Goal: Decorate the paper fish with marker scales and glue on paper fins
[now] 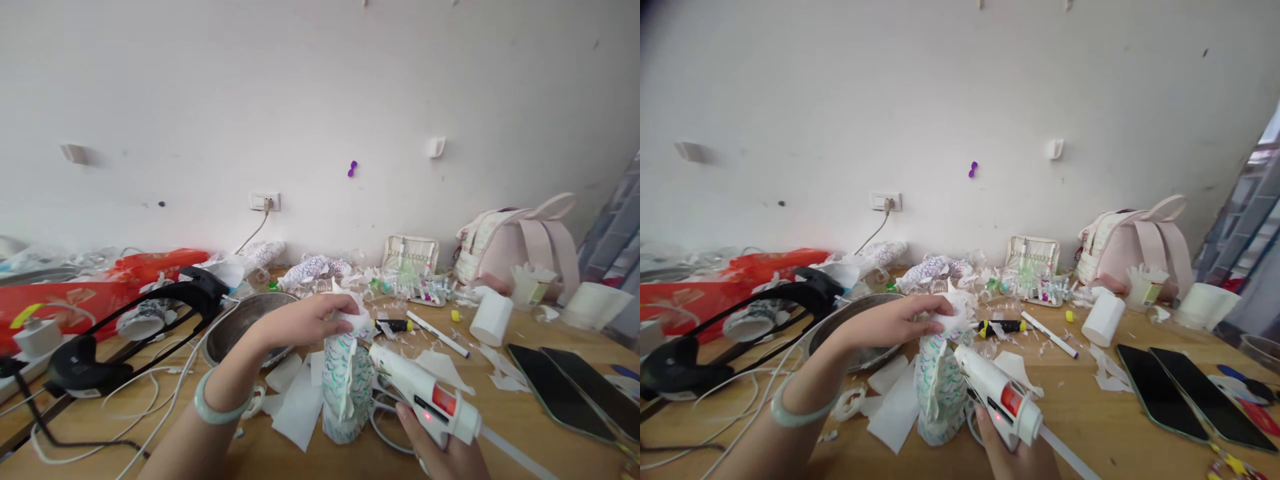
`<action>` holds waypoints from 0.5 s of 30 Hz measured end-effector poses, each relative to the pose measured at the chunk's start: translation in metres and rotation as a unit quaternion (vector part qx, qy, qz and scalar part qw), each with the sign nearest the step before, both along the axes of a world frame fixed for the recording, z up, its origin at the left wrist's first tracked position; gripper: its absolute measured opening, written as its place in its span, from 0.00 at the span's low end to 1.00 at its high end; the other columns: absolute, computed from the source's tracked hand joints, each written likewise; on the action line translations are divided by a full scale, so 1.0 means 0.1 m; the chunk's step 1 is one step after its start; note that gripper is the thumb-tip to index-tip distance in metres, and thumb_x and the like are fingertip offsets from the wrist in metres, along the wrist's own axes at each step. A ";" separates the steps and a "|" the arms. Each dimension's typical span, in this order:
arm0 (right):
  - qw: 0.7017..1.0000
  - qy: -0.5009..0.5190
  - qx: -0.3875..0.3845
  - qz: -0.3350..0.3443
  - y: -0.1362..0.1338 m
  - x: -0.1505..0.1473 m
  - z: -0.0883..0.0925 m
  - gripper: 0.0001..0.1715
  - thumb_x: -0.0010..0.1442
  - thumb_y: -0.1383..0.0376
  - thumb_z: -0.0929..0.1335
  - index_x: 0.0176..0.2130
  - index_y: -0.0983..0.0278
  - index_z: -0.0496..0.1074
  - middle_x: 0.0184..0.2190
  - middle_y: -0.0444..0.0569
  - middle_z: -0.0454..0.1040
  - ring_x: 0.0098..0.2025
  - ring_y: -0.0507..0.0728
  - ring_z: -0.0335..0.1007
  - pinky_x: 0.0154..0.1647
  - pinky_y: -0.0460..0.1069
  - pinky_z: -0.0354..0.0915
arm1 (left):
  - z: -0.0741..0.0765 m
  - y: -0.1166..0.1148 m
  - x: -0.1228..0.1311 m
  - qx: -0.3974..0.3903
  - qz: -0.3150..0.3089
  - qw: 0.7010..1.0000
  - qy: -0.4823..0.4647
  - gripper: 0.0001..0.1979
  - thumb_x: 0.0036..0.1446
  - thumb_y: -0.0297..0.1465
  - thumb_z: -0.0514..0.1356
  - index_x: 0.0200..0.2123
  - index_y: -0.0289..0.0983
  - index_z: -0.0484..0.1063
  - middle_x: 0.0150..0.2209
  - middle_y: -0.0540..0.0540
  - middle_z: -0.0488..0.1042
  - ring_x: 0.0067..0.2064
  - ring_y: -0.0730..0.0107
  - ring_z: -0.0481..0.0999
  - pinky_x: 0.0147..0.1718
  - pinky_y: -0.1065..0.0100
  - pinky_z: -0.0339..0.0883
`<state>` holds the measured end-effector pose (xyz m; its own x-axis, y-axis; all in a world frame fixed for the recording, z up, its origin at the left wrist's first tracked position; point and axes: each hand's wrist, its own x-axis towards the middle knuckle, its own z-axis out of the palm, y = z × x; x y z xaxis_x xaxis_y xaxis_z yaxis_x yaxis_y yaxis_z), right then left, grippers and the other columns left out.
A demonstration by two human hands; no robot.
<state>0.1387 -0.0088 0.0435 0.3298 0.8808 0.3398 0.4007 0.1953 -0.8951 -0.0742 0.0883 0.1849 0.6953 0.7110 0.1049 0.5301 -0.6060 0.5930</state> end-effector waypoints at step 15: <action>1.000 -0.001 0.010 0.001 0.00 0.03 -0.03 0.32 0.49 0.39 0.68 0.36 0.64 0.73 0.34 0.56 0.80 0.38 0.63 0.77 0.38 0.46 0.71 | 0.00 0.01 -0.01 -0.003 -0.001 1.000 -0.003 0.11 0.60 0.32 0.55 0.45 0.38 0.69 0.46 0.45 0.74 0.47 0.63 0.72 0.48 0.64 0.63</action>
